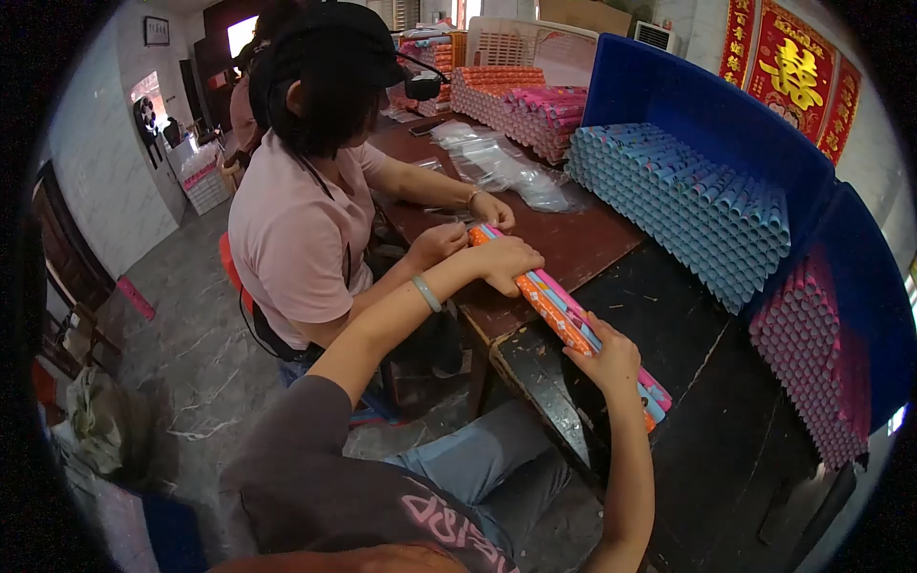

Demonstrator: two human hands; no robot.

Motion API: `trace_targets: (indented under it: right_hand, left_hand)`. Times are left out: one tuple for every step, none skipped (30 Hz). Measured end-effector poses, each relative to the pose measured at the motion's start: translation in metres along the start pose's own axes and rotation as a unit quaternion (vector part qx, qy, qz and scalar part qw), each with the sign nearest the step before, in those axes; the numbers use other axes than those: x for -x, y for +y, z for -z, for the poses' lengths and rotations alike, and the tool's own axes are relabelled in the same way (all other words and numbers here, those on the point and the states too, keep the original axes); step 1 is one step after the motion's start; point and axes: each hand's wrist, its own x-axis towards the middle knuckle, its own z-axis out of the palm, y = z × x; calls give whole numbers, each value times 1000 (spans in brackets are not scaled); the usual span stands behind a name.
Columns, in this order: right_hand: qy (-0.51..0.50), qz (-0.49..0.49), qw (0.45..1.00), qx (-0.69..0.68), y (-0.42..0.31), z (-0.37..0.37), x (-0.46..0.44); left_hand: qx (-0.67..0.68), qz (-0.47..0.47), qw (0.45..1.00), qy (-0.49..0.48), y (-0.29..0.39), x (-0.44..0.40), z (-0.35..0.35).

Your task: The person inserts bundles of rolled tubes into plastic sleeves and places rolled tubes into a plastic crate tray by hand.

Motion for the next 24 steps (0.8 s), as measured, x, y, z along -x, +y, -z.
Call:
trace_targets:
  right_hand:
    - [2,2,1000,0,0,0,0]
    - [2,4,1000,-2,0,0,-1]
    - [3,4,1000,-8,0,2,-1]
    - [3,3,1000,-14,0,3,-1]
    - [2,4,1000,-15,0,4,-1]
    - [6,-1,1000,-15,0,5,0]
    - [9,-6,1000,-15,0,6,0]
    - [9,-5,1000,-15,1,7,1]
    - [17,-2,1000,-15,1,7,2]
    - [24,0,1000,-14,1,7,2]
    - [24,2,1000,-15,0,8,2]
    - [18,-3,1000,-15,-1,8,1]
    - [11,-7,1000,-16,-2,8,1]
    - [11,-5,1000,-17,-2,7,0]
    - [14,-3,1000,-15,-3,6,-1]
    - [16,-2,1000,-12,-3,5,-1]
    - [16,0,1000,-13,-4,5,-1]
    - [13,-4,1000,-13,-4,6,-1]
    - [10,-8,1000,-13,-3,6,0]
    - [11,-9,1000,-12,-3,7,1]
    - [9,-8,1000,-11,-2,7,2]
    - [6,-8,1000,-9,-2,8,4]
    - [6,-10,1000,-8,-1,10,6]
    - [-2,-16,1000,-9,0,14,10]
  left_hand:
    - [1,4,1000,-1,1,1,1]
    - [0,6,1000,-2,0,0,2]
    - [-6,4,1000,-7,0,-1,3]
    - [-10,2,1000,-11,-1,-2,3]
    - [-11,4,1000,-11,-1,-3,3]
    - [-14,-6,1000,0,0,-5,5]
    - [-18,-15,1000,11,1,-6,7]
    - [-18,-14,1000,11,2,-7,8]
    - [-25,-12,1000,7,2,-9,10]
    - [-32,-11,999,3,3,-9,11]
    - [-33,-9,999,3,3,-9,12]
    - [-27,-11,1000,-4,3,-8,12]
    - [-21,-13,1000,-11,2,-6,12]
    - [-23,-11,1000,-11,2,-6,13]
    - [-28,-12,1000,-9,1,-5,13]
    - [-32,-13,999,-7,0,-5,12]
    - [-32,-12,999,-6,-1,-4,12]
    - [-32,-14,999,-6,1,-4,13]
    - [-31,-18,999,-5,2,-4,13]
    - [-31,-19,999,-5,3,-5,14]
    - [-33,-18,999,-11,5,-6,14]
    - [-35,-18,999,-17,7,-6,13]
    - [-33,-19,999,-17,8,-7,10]
    - [-41,-35,998,-13,10,-10,6]
